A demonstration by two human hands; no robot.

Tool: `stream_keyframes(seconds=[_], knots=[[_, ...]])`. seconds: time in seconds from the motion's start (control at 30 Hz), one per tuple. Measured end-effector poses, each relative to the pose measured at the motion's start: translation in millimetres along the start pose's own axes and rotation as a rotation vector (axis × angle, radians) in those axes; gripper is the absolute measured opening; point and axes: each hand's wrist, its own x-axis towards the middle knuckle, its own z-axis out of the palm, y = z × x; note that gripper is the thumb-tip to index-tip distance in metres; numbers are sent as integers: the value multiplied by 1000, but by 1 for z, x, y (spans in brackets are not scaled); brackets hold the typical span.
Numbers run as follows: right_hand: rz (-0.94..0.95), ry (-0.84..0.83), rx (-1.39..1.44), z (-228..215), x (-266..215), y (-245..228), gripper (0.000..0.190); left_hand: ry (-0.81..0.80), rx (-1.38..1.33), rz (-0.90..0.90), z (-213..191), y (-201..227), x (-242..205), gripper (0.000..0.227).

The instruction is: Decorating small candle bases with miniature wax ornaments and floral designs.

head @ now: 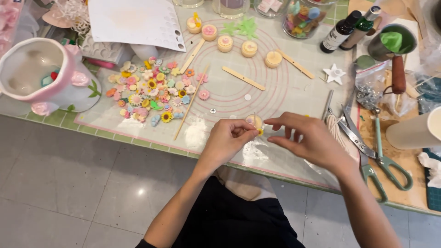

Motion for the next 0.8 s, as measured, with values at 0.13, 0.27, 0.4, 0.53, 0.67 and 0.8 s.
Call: stream_keyframes(seconds=[0.13, 0.27, 0.4, 0.53, 0.67, 0.8], knots=[[-42, 134, -95, 22, -7, 5, 39, 45, 139, -39, 1, 15, -4, 17], [-134, 247, -164, 34, -5, 13, 37, 16, 79, -32, -1, 3, -1, 17], [-158, 252, -148, 39, -5, 18, 32, -3, 21, -5, 1, -6, 1, 17], [-152, 251, -114, 38, -2, 22, 27, 18, -20, 28, 4, -10, 2, 17], [-87, 266, -70, 32, 4, 23, 25, 81, -179, 55, -2, -14, 0, 17], [-77, 244, -78, 27, 13, 24, 24, 106, -292, 106, -9, -20, -2, 16]])
